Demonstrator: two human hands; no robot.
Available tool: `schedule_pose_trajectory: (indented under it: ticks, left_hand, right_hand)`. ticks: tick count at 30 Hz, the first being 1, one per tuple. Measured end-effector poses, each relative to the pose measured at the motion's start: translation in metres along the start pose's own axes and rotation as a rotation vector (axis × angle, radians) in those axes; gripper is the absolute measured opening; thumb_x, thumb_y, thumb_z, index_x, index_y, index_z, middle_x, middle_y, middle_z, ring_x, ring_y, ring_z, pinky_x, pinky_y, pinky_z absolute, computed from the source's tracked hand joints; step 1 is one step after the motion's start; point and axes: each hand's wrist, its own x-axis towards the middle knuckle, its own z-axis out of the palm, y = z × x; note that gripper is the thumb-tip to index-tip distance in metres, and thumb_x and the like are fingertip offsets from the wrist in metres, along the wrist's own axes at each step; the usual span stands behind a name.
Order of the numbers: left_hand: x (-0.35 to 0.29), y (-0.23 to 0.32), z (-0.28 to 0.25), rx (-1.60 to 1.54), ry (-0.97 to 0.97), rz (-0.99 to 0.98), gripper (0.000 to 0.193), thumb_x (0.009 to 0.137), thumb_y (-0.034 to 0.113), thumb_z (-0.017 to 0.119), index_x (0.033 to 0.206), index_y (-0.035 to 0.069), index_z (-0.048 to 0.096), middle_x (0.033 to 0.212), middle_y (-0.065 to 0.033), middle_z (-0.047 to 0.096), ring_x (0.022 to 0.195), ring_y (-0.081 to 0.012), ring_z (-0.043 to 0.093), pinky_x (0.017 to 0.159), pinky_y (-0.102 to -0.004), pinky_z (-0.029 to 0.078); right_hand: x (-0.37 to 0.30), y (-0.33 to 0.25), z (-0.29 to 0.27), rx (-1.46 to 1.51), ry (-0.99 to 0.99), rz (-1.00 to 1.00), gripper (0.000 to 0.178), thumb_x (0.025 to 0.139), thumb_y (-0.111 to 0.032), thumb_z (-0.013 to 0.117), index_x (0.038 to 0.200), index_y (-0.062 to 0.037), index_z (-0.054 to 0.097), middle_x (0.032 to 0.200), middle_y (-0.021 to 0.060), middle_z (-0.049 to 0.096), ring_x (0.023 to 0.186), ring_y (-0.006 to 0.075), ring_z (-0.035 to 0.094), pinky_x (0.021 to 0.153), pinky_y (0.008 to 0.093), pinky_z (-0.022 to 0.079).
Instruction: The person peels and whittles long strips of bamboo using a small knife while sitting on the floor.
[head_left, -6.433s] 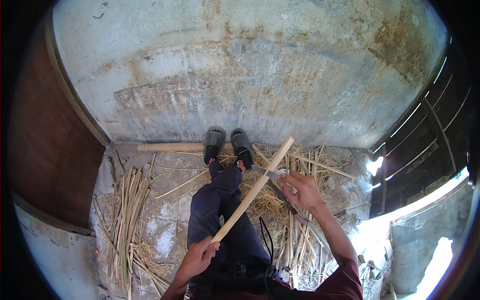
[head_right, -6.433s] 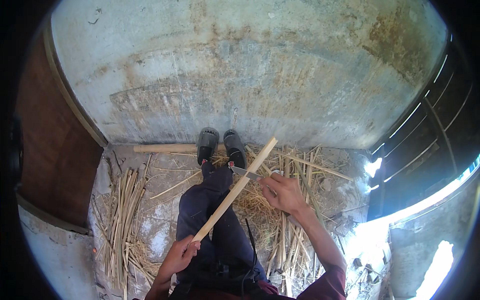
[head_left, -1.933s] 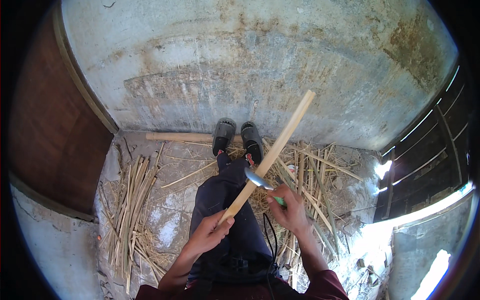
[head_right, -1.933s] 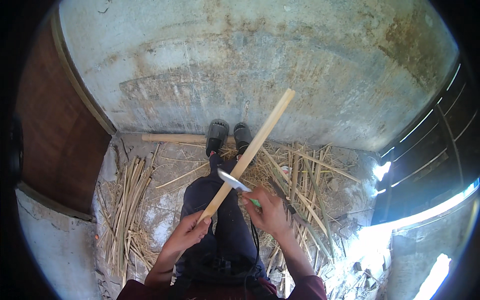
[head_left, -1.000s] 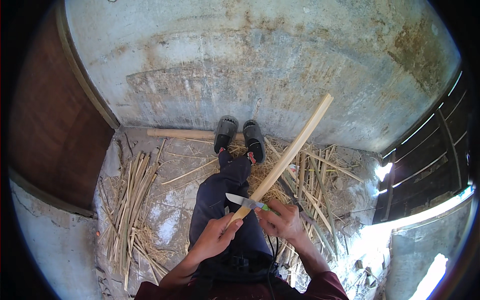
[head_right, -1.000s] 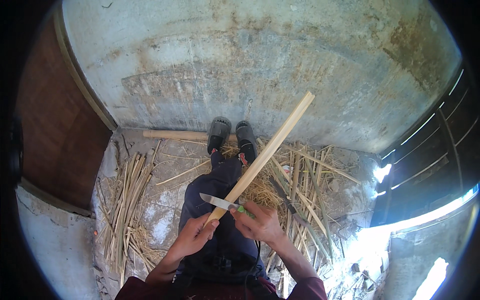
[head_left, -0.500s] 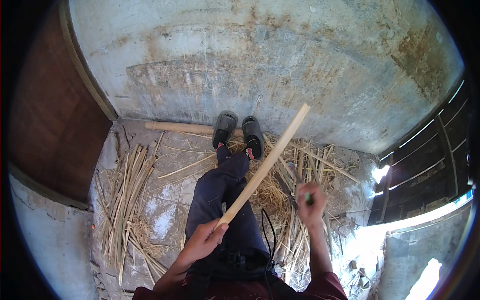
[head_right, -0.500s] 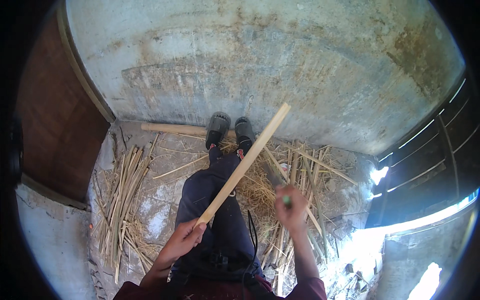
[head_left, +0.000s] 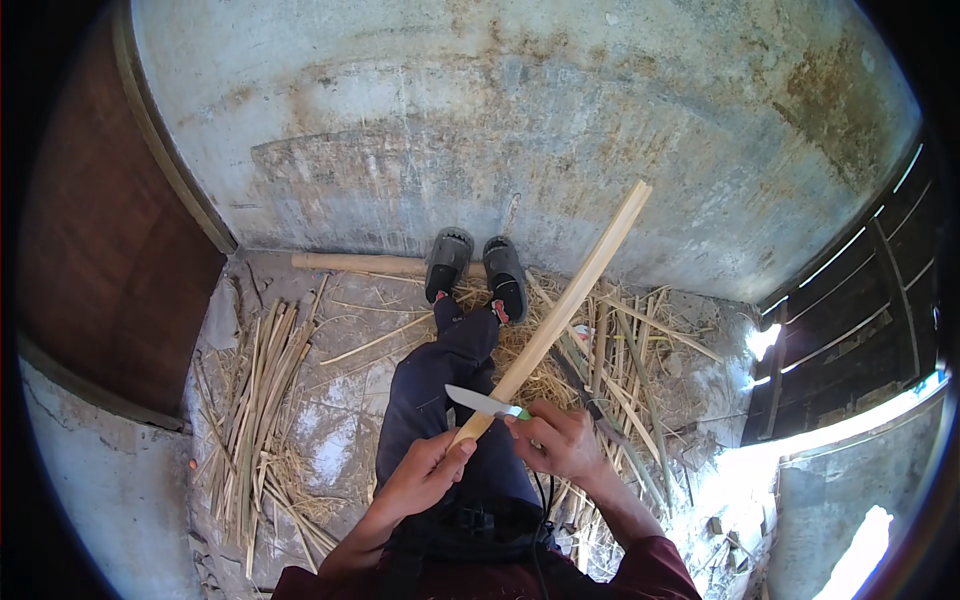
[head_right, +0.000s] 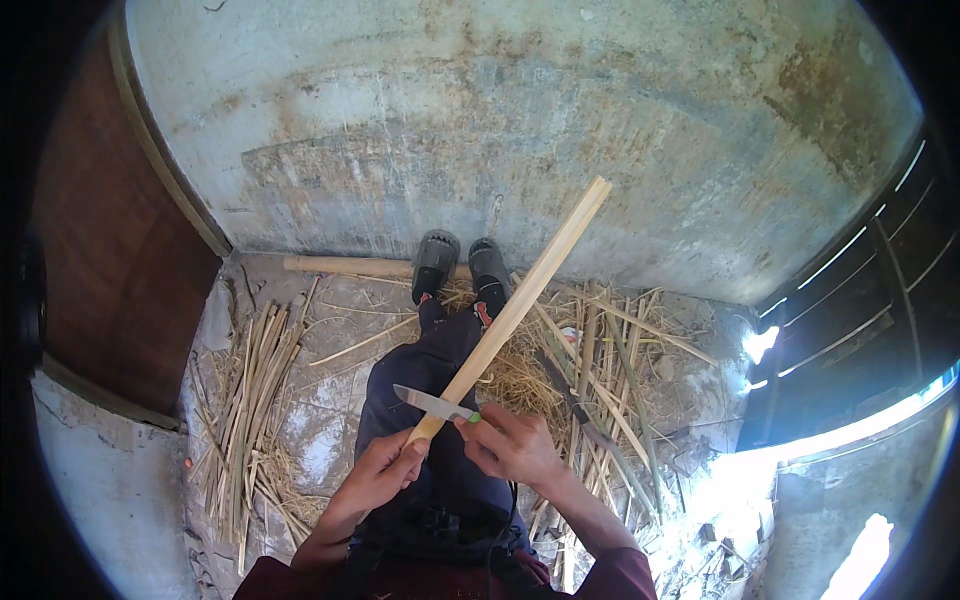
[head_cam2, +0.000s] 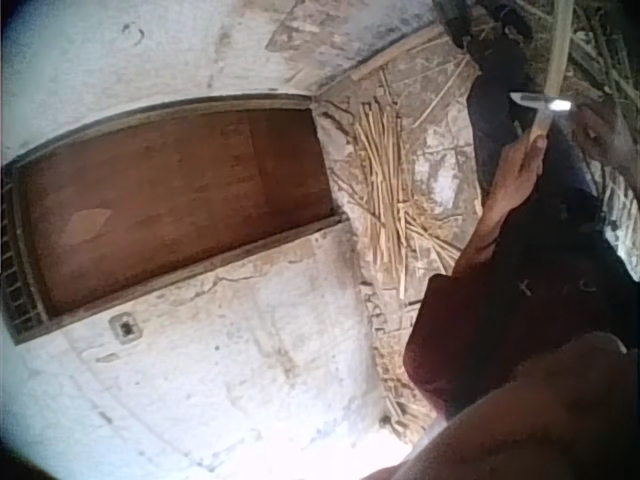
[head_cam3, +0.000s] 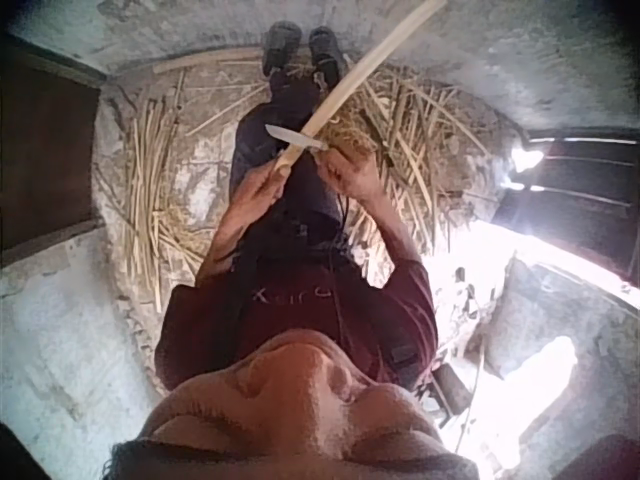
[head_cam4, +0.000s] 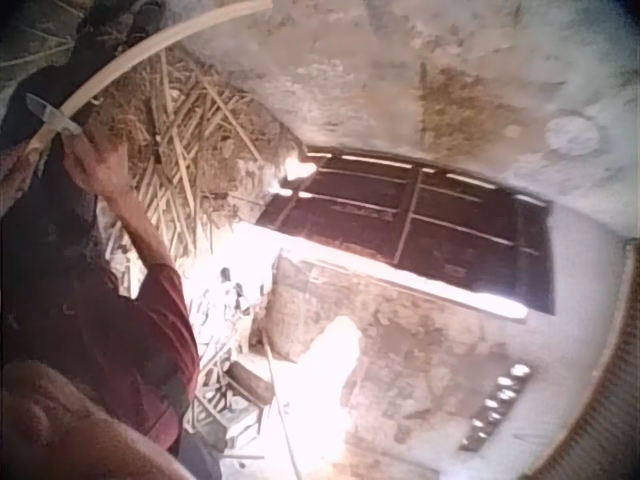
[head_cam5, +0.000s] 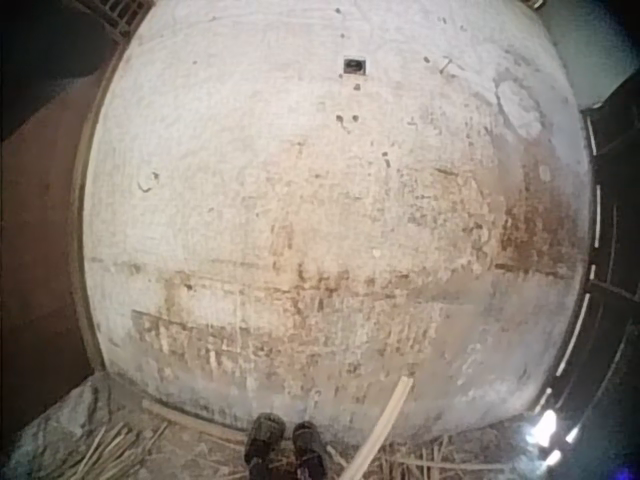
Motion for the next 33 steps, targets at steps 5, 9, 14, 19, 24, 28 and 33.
schedule_pose_trajectory:
  ticks: [5,9,14,19,24,28,33]
  left_hand:
    - [-0.003,0.006,0.000,0.049,-0.011,-0.001,0.039,0.117,0.036,0.053,0.119,0.000,0.067,0.068,-0.0019,0.058,0.062,-0.0090,0.056,0.060,-0.0295,0.046]
    - [-0.007,0.005,-0.003,0.069,-0.029,-0.030,0.038,0.117,0.035,0.054,0.120,-0.001,0.067,0.068,-0.0023,0.059,0.062,-0.0092,0.056,0.059,-0.0298,0.045]
    - [-0.016,-0.002,-0.004,0.025,-0.039,-0.056,0.036,0.118,0.033,0.054,0.112,-0.001,0.064,0.068,-0.0011,0.056,0.062,-0.0083,0.053,0.059,-0.0296,0.044]
    - [-0.012,0.003,0.001,-0.002,-0.066,-0.030,0.038,0.118,0.034,0.053,0.109,-0.001,0.063,0.069,0.0000,0.055,0.063,-0.0075,0.052,0.060,-0.0287,0.044]
    - [-0.012,0.007,0.001,-0.031,-0.090,-0.055,0.039,0.118,0.036,0.052,0.107,0.001,0.063,0.069,0.0006,0.055,0.063,-0.0071,0.051,0.059,-0.0283,0.043]
    - [-0.015,0.007,0.000,-0.025,-0.117,-0.080,0.040,0.118,0.038,0.052,0.105,0.001,0.062,0.070,0.0018,0.054,0.063,-0.0068,0.050,0.059,-0.0285,0.043]
    - [-0.027,-0.005,0.001,-0.059,-0.158,-0.194,0.041,0.118,0.039,0.052,0.104,0.003,0.062,0.071,0.0033,0.053,0.063,-0.0053,0.047,0.057,-0.0276,0.041]
  right_hand:
    - [0.003,0.002,-0.004,-0.024,0.083,-0.023,0.019,0.084,0.001,0.082,0.090,-0.0089,0.067,0.077,0.0058,0.061,0.048,0.0194,0.056,0.041,0.0362,0.042]
    - [-0.003,0.015,-0.009,-0.047,0.085,-0.034,0.018,0.085,0.003,0.079,0.091,-0.0078,0.066,0.075,0.0066,0.060,0.047,0.0195,0.055,0.040,0.0354,0.040]
    - [0.003,0.025,-0.021,-0.042,0.139,0.091,0.017,0.086,0.003,0.079,0.090,-0.0075,0.066,0.073,0.0052,0.057,0.048,0.0180,0.055,0.041,0.0362,0.040]
    - [-0.001,0.017,-0.022,-0.052,0.091,0.027,0.016,0.086,0.000,0.080,0.092,-0.0078,0.067,0.073,0.0051,0.056,0.049,0.0186,0.055,0.041,0.0370,0.041]
    - [0.002,0.018,-0.021,-0.007,0.088,-0.042,0.015,0.084,-0.001,0.078,0.092,-0.0099,0.069,0.074,0.0041,0.055,0.048,0.0184,0.055,0.042,0.0369,0.042]
    - [-0.004,0.034,-0.025,-0.046,0.098,-0.051,0.018,0.083,0.001,0.076,0.095,-0.0096,0.070,0.076,0.0058,0.058,0.050,0.0198,0.057,0.042,0.0371,0.043]
    - [0.000,0.065,-0.048,-0.093,0.255,0.124,0.015,0.088,0.001,0.075,0.098,-0.0086,0.069,0.074,0.0090,0.060,0.051,0.0232,0.058,0.044,0.0373,0.043]
